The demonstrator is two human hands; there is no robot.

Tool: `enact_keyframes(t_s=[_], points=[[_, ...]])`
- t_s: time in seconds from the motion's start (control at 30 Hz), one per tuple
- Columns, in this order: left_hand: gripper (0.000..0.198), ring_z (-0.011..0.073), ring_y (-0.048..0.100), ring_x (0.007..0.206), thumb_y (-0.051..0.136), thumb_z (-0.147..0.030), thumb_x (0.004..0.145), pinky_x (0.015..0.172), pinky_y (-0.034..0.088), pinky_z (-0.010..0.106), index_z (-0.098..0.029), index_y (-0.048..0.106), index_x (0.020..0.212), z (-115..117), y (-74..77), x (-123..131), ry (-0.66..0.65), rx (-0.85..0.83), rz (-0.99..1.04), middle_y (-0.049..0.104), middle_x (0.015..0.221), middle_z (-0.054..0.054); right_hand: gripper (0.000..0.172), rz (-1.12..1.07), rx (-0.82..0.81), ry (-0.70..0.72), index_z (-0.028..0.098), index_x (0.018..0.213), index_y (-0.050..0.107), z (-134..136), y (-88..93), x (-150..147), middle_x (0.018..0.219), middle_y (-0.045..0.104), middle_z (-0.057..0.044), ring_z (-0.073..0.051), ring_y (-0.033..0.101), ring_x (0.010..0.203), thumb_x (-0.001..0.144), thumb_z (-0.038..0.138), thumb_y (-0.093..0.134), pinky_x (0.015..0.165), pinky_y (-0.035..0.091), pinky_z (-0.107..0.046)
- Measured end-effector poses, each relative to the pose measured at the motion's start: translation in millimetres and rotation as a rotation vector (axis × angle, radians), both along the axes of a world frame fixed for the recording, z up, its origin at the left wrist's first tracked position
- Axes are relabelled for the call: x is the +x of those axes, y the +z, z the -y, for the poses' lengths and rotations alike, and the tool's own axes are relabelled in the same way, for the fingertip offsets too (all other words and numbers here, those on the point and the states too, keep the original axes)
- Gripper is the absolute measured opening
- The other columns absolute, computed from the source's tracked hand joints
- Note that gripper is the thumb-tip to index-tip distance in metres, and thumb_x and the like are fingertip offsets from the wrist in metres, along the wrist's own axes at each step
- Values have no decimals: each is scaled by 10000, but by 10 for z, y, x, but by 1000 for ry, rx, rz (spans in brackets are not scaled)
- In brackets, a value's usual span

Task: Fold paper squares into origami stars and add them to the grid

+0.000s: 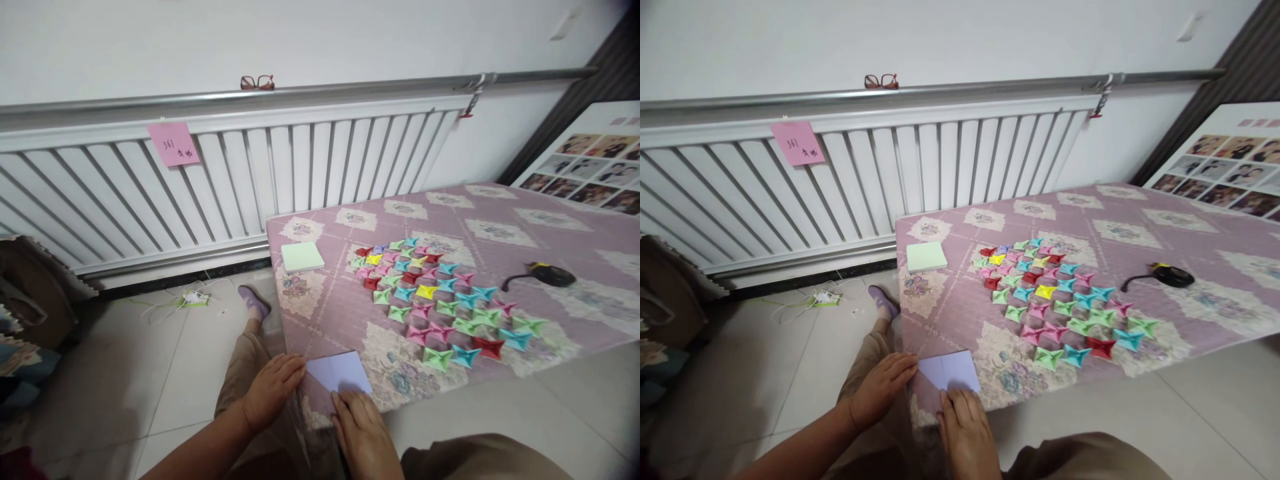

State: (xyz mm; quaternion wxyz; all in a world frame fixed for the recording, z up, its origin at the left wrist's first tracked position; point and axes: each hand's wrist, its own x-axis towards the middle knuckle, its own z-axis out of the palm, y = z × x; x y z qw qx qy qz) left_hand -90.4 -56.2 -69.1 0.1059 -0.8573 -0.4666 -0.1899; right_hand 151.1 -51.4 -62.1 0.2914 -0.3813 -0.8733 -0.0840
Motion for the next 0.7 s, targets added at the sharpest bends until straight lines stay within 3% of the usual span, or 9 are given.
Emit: enact_keyframes(t_s=[0.5, 0.7], points=[[306, 191, 559, 1085, 318, -119, 959, 923, 511, 365, -120, 576, 1122, 6, 82, 65, 22, 98, 93, 623, 1114, 113, 272, 29, -44, -18, 189, 1091, 606, 51, -94, 35, 1067, 656, -89, -232, 596, 1019, 951, 305, 404, 904, 484, -393], [319, 192, 541, 1116, 318, -104, 953, 935, 504, 383, -144, 577, 1135, 6, 17, 64, 55, 99, 79, 626, 1089, 100, 275, 30, -47, -18, 186, 1053, 621, 37, -73, 24, 1047, 660, -86, -235, 595, 1012, 954, 309, 396, 900, 472, -393]])
